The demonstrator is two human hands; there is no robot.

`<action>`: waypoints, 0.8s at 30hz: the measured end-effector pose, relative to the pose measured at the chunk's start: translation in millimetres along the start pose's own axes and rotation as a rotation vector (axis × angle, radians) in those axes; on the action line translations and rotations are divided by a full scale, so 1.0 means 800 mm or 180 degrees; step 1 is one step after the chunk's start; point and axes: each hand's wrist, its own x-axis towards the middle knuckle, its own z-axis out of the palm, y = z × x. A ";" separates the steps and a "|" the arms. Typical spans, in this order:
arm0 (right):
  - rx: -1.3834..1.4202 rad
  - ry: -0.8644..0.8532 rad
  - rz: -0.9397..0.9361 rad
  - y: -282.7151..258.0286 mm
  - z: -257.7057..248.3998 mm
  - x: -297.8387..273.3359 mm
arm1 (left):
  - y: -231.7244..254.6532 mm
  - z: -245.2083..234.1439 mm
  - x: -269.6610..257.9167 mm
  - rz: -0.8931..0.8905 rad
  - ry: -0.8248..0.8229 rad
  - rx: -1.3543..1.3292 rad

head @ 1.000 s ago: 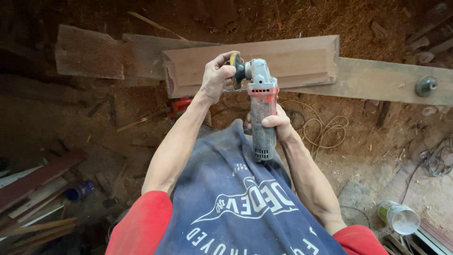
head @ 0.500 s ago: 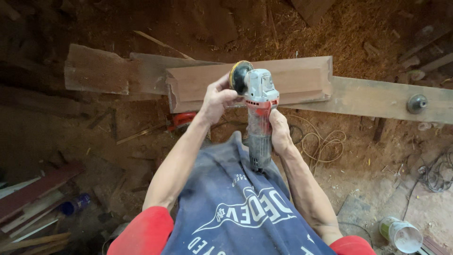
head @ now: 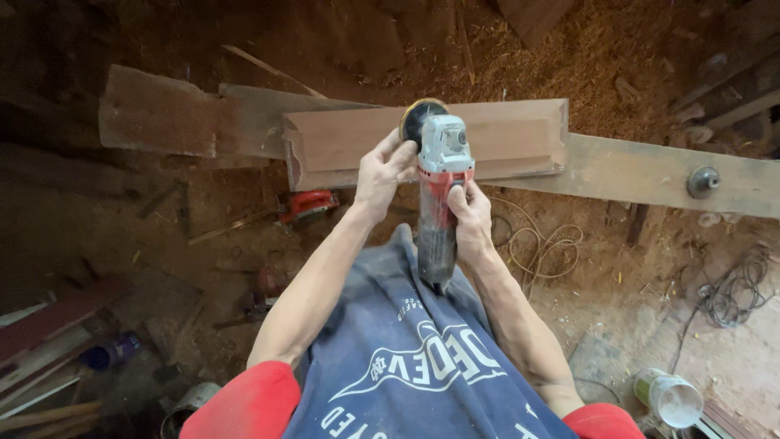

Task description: The person uses an angle grinder with a sanding disc to sand a wooden plank resting on a workbench. They repeatedly sand the surface, pause to change the sanding disc, and continue sanding different sections of the plank.

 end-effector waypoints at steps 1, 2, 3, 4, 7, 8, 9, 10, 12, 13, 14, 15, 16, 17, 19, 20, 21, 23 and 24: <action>-0.0123 0.0065 -0.0117 0.003 0.000 0.002 | 0.004 0.006 -0.022 -0.0016 -0.0080 0.0272; -0.0247 0.0131 -0.0234 0.005 -0.002 0.005 | 0.007 0.014 -0.043 -0.0027 -0.0202 0.0623; -0.0339 0.0173 -0.0291 0.006 -0.004 0.012 | 0.010 0.023 -0.057 -0.0041 -0.0384 0.0972; -0.0432 0.0216 -0.0347 0.006 -0.006 0.020 | 0.010 0.030 -0.068 -0.0085 -0.0597 0.1397; -0.0750 0.0230 -0.0307 0.013 -0.012 0.024 | -0.001 0.043 -0.094 -0.0301 -0.0696 0.2301; -0.0858 0.0214 -0.0266 0.017 -0.012 0.025 | -0.006 0.044 -0.096 -0.0530 -0.0546 0.2521; -0.0912 0.0203 -0.0274 0.023 -0.012 0.022 | -0.012 0.042 -0.100 -0.0847 -0.0415 0.2712; -0.0965 0.0190 -0.0281 0.029 -0.011 0.020 | -0.017 0.038 -0.101 -0.0943 -0.0430 0.2699; -0.1105 0.0316 -0.0224 0.035 -0.008 0.021 | -0.024 0.029 -0.098 -0.1104 -0.0455 0.2692; -0.1203 0.0460 -0.0133 0.038 -0.005 0.020 | -0.028 0.023 -0.097 -0.1093 -0.0475 0.2733; -0.1303 0.0602 -0.0042 0.039 -0.002 0.015 | -0.032 0.018 -0.099 -0.1081 -0.0497 0.2773; -0.1400 0.0625 0.0058 0.037 0.002 0.013 | -0.036 0.014 -0.099 -0.1029 -0.0528 0.2830; -0.1496 0.0648 0.0159 0.035 0.006 0.009 | -0.041 0.012 -0.102 -0.0955 -0.0539 0.2774; -0.1595 0.0672 0.0255 0.033 0.012 0.007 | -0.047 0.009 -0.104 -0.0876 -0.0554 0.2718; -0.1863 0.0515 0.0316 0.032 0.025 0.001 | -0.057 0.001 -0.111 -0.0847 -0.0548 0.2590; -0.1992 0.0439 0.0351 0.033 0.034 0.000 | -0.059 -0.003 -0.115 -0.0895 -0.0527 0.2519; -0.2177 0.0497 0.0387 0.034 0.042 -0.002 | -0.058 -0.007 -0.121 -0.0959 -0.0505 0.2443; -0.2554 0.0616 0.0444 0.041 0.060 -0.004 | -0.042 -0.021 -0.131 -0.1226 -0.0727 0.2898; -0.2681 0.0573 0.0650 0.046 0.068 -0.007 | -0.028 -0.032 -0.134 -0.1350 -0.0850 0.3124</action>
